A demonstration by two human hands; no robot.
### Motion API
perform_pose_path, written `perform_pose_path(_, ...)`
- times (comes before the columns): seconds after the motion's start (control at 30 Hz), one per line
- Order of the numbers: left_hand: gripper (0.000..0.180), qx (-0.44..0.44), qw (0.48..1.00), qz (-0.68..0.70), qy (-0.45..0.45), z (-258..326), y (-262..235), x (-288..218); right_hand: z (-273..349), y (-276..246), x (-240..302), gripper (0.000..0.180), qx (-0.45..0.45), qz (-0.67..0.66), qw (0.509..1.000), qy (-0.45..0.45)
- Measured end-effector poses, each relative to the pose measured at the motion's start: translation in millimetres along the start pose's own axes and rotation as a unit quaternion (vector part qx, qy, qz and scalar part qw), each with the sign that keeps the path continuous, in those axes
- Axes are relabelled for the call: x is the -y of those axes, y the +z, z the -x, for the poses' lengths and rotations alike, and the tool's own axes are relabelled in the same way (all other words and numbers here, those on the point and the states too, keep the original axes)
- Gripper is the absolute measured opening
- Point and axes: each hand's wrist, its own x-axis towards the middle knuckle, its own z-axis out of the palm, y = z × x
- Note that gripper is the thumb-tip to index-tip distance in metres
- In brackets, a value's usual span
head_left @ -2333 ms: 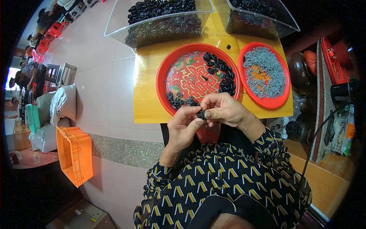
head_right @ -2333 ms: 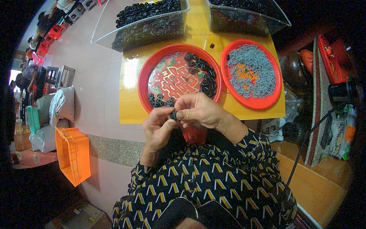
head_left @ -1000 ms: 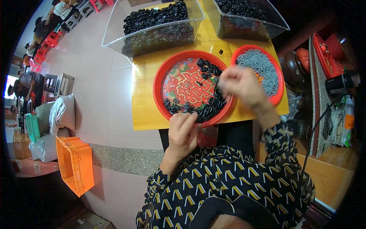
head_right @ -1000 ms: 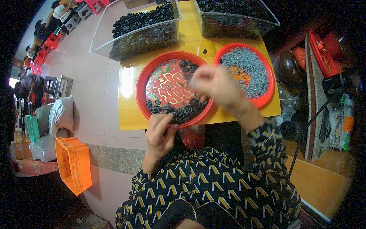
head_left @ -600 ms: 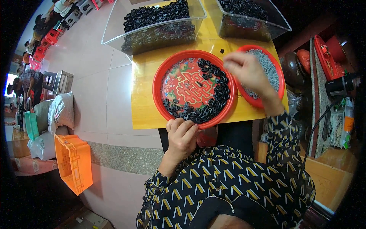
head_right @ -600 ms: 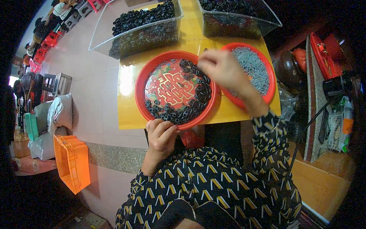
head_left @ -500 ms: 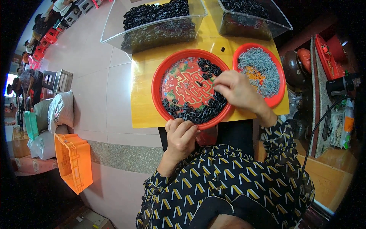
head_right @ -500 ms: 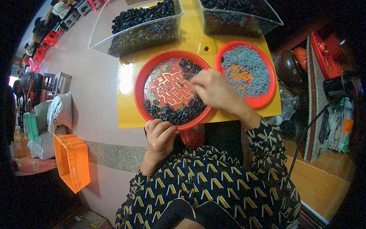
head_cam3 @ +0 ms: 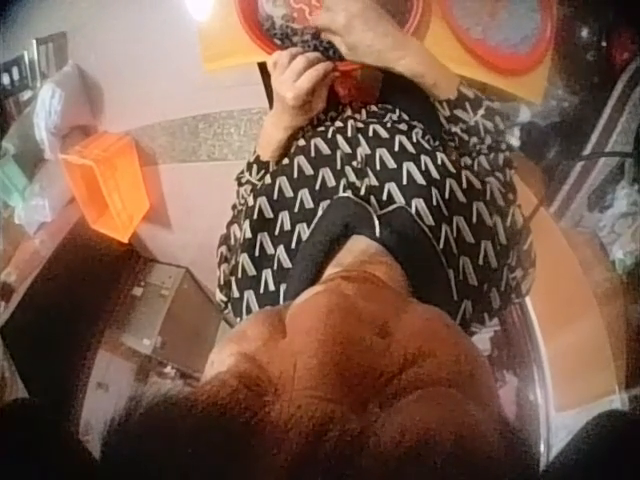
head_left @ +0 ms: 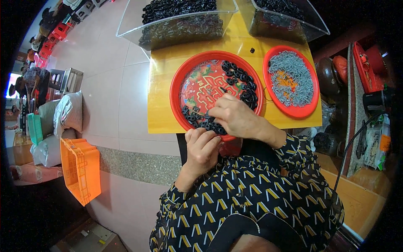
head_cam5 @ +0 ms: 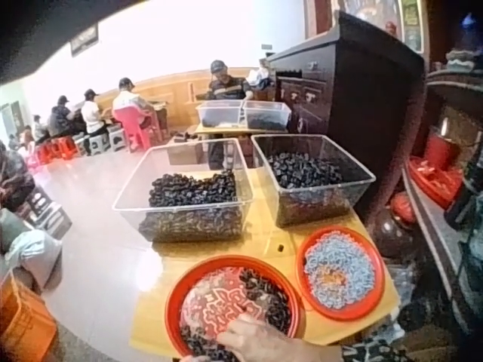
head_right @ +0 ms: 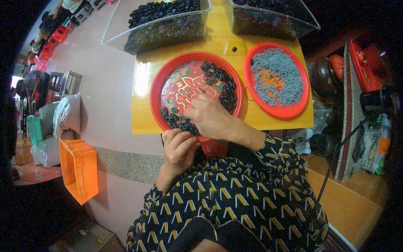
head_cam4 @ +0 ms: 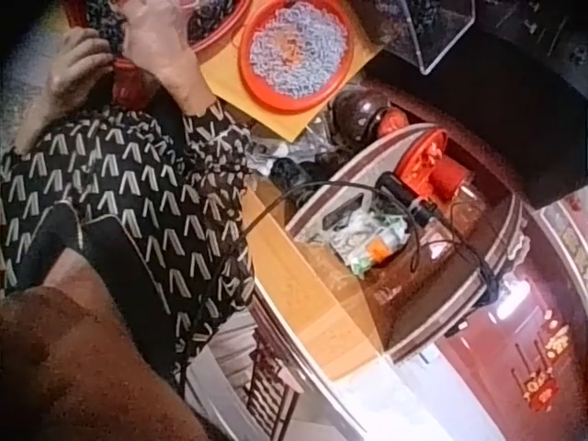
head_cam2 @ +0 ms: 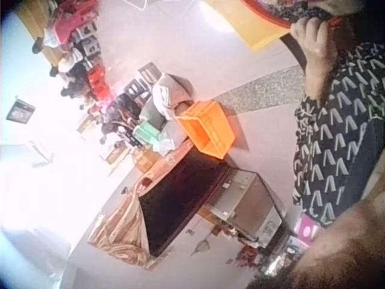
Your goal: The person assembles small plastic components by picking up the pieces from a tray, fitting them together by hand, and placing the assembled parts back into the tray.
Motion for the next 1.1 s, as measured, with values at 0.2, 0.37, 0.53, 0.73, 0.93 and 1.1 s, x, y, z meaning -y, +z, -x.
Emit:
perform_pose_path(0.2, 0.023, 0.003, 1.000, 0.011, -0.002, 0.4, -0.3, 1.7, -1.5, 10.8, -1.7, 0.011, 0.027, 0.012, 0.999, -0.016)
perform_pose_path(0.37, 0.023, 0.012, 1.000, 0.025, -0.012, -0.8, -2.9, 1.5, 1.4, 5.1, -4.9, 0.015, 0.034, 0.049, 0.998, 0.002)
perform_pose_path(0.53, 0.021, -0.011, 0.996, 0.077, -0.045, -8.0, -11.0, 4.0, 3.1, 3.5, -6.6, 0.017, 0.026, 0.046, 0.999, 0.006)
perform_pose_path(0.73, 0.019, -0.069, 0.993, 0.026, -0.090, -34.2, -24.4, 29.8, 11.0, -17.1, -12.8, 0.011, -0.092, -0.065, 0.993, 0.042)
perform_pose_path(0.93, 0.015, 0.022, 0.998, -0.029, -0.045, -82.5, -4.5, 59.2, 23.0, -18.9, -6.9, 0.009, -0.130, -0.167, 0.969, 0.128)
perform_pose_path(1.1, 0.011, 0.088, 0.994, -0.051, -0.047, -105.4, 15.9, 72.5, 28.1, -20.5, -4.6, 0.012, -0.159, -0.191, 0.958, 0.140)
